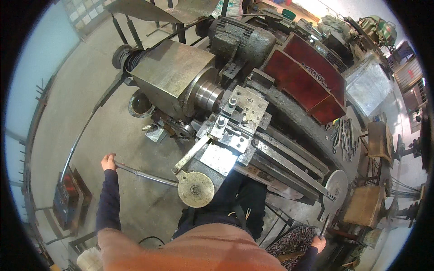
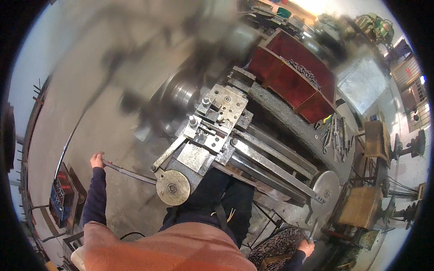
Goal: The person operates a metal lathe, repeatedly loading small cylindrical metal pieces into the chuck, adjusting the machine controls, and removing finished pieces. The person places the finished pieces into a nearby container.
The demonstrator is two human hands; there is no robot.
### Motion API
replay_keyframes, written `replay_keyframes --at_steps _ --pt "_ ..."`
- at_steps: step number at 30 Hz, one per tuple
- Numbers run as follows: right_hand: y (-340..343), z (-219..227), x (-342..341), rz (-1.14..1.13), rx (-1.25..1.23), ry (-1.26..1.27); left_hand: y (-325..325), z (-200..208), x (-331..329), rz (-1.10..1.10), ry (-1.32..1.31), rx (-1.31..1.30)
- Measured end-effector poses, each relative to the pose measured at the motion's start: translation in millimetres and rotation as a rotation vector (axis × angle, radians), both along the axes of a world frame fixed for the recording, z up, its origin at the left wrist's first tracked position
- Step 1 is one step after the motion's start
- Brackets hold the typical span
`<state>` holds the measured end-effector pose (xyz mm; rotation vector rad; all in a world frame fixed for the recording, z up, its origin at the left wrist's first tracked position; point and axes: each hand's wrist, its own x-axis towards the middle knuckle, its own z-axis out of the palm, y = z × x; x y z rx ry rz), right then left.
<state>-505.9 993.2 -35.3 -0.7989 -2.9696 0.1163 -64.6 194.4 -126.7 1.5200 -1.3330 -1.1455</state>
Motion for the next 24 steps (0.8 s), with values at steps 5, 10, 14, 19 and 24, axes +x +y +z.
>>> replay_keyframes --at_steps 5,10,14,19,24 --pt "18.9 8.9 -26.4 -0.001 0.073 0.001 12.2 33.6 -4.9 -0.092 -0.201 0.168" --pt "90.7 -0.1 -103.3 0.082 0.359 -0.223 -25.9 64.4 -0.9 -0.457 -0.657 0.106" --pt "62.7 20.5 -166.3 0.002 0.455 -0.267 -78.4 53.0 -28.5 -0.506 -0.912 -0.054" --pt "88.1 0.7 -176.3 -0.06 0.517 -0.123 -80.9 0.4 -163.9 -0.788 -1.264 -0.434" --pt "41.1 23.1 -103.5 0.057 0.361 0.045 -81.3 -22.6 -202.6 -0.856 -1.316 -0.233"
